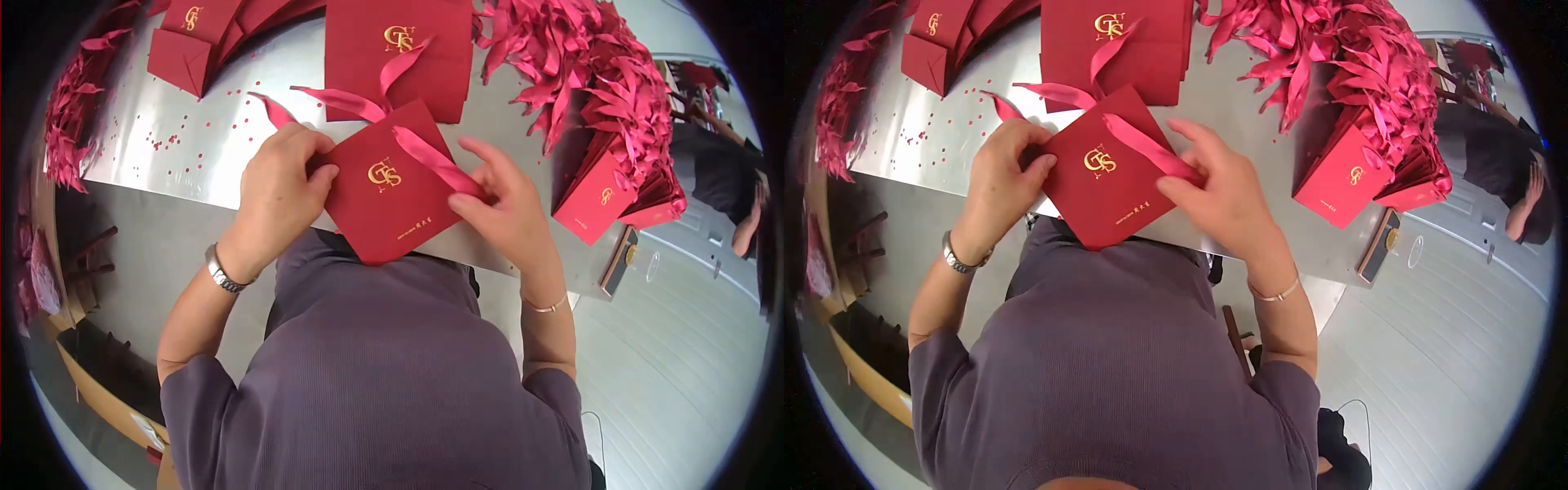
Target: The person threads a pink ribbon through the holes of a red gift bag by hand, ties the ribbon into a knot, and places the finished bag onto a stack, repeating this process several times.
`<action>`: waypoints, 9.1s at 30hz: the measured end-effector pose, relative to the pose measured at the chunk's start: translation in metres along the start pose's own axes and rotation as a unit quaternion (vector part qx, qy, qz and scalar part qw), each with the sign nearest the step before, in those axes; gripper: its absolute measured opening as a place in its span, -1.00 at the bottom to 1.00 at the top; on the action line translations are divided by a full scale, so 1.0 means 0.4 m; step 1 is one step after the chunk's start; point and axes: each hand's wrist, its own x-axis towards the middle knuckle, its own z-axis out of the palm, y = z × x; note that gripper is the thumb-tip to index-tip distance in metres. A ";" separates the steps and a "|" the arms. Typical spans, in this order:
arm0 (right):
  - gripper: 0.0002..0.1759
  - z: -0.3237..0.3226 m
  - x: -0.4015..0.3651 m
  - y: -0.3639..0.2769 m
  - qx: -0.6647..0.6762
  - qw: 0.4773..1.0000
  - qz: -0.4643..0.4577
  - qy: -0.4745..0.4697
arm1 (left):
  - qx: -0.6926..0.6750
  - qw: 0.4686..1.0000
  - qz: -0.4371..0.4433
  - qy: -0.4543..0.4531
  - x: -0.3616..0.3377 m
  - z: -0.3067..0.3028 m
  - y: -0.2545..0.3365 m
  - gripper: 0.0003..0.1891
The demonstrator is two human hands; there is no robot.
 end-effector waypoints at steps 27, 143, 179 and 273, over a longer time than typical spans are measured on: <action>-0.78 -0.030 -0.120 0.028 0.332 0.892 -0.213 0.222 | -0.170 0.983 -0.052 -0.055 0.009 -0.027 -0.020 -0.81; -0.60 0.186 0.199 -0.115 -0.074 0.994 0.086 0.009 | 0.063 0.994 0.091 -0.024 0.122 -0.026 -0.057 -0.86; -0.81 0.144 0.062 0.041 -0.085 0.968 -0.156 0.179 | -0.013 0.989 -0.085 0.118 -0.094 -0.049 -0.035 -0.84; -0.86 -0.190 0.279 0.097 -0.453 0.805 -0.358 0.138 | 0.123 0.977 0.171 0.043 0.191 0.062 0.100 -0.64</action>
